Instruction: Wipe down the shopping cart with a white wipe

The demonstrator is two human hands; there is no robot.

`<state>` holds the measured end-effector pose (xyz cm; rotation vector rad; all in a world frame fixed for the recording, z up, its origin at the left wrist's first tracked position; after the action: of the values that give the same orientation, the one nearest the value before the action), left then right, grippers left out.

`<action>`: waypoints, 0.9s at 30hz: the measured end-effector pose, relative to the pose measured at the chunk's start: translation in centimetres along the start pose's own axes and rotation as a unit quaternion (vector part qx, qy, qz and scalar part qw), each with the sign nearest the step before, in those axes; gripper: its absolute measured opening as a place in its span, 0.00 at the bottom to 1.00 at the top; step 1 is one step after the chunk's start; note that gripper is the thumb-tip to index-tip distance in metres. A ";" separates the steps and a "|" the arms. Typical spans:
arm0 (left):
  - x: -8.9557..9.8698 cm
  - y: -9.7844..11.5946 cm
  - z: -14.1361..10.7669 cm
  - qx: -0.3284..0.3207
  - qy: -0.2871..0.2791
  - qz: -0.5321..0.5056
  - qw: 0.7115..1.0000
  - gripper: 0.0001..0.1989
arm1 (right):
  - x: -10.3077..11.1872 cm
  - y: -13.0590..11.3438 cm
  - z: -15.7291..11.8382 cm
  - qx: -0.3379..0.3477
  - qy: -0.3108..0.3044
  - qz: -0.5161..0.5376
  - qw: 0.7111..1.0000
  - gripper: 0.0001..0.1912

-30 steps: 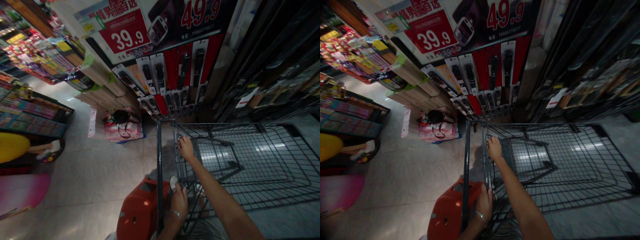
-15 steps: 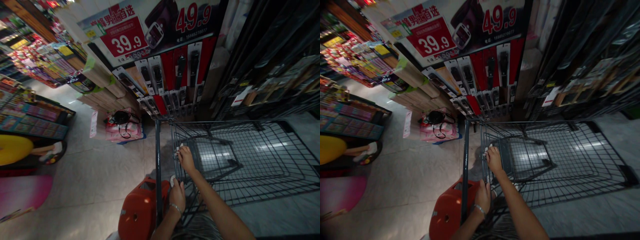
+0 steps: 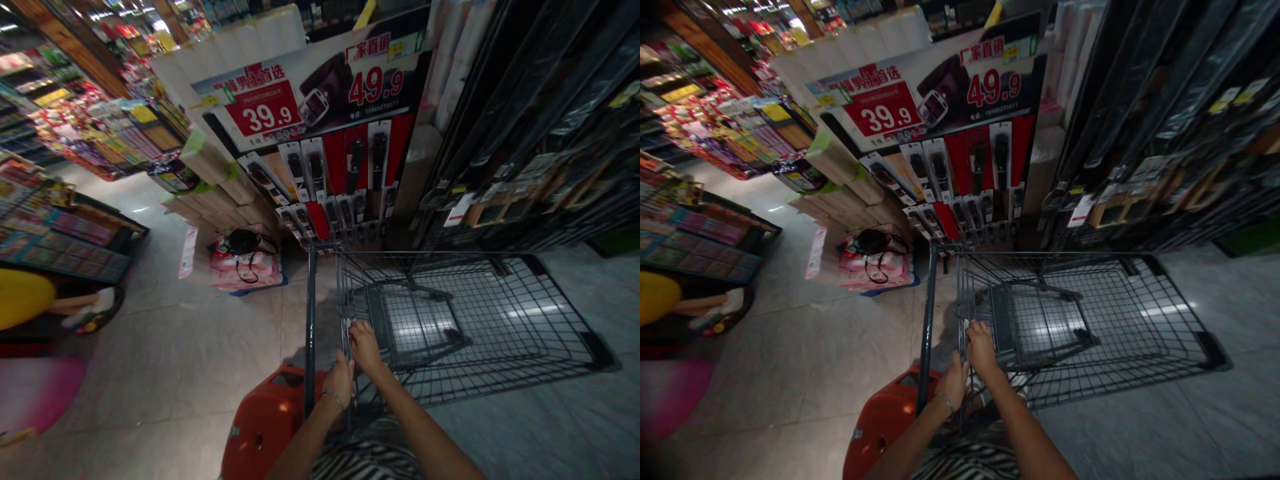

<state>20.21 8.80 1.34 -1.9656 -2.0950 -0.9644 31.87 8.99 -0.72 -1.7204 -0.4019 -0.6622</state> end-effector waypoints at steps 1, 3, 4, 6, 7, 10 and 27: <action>0.1 -0.1 0.0 -0.003 -0.004 -0.004 1.000 0.19 | 0.0 -0.1 -0.1 -0.002 -0.010 -0.004 1.000 0.11; 0.2 -0.2 -0.1 -0.012 -0.010 -0.017 1.000 0.19 | 0.0 -0.2 -0.3 -0.002 -0.030 -0.009 1.000 0.11; 0.1 -0.3 -0.2 -0.016 -0.013 -0.025 0.999 0.19 | 0.0 -0.2 -0.4 -0.001 -0.041 -0.011 0.999 0.12; -0.2 -0.6 -0.3 -0.021 -0.017 -0.043 0.999 0.19 | 0.0 -0.2 -0.6 0.000 -0.060 -0.014 0.998 0.12; -0.5 -0.9 -0.4 -0.023 -0.020 -0.052 0.998 0.18 | 0.0 -0.1 -0.7 0.000 -0.068 -0.015 0.998 0.12; -1.7 -1.7 -0.8 -0.026 -0.030 -0.075 0.996 0.18 | -0.3 -0.2 -1.1 -0.004 -0.086 -0.019 0.996 0.11; -2.2 -2.3 0.0 -0.066 -0.053 -0.107 0.991 0.17 | 2.9 -0.8 -1.9 -0.029 0.097 0.035 0.994 0.09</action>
<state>18.44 6.99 -0.56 -1.9191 -2.3985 -1.0843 33.19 7.10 1.99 -1.6983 -0.1874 -0.7877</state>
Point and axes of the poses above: each hand's wrist, its own z-axis towards the middle knuckle, its own x-axis out of the back of the hand, y = z × x, the point moved 5 cm from there along z, towards the middle knuckle, and after that the axes turned 10 degrees about -y, right-handed, at the moved point
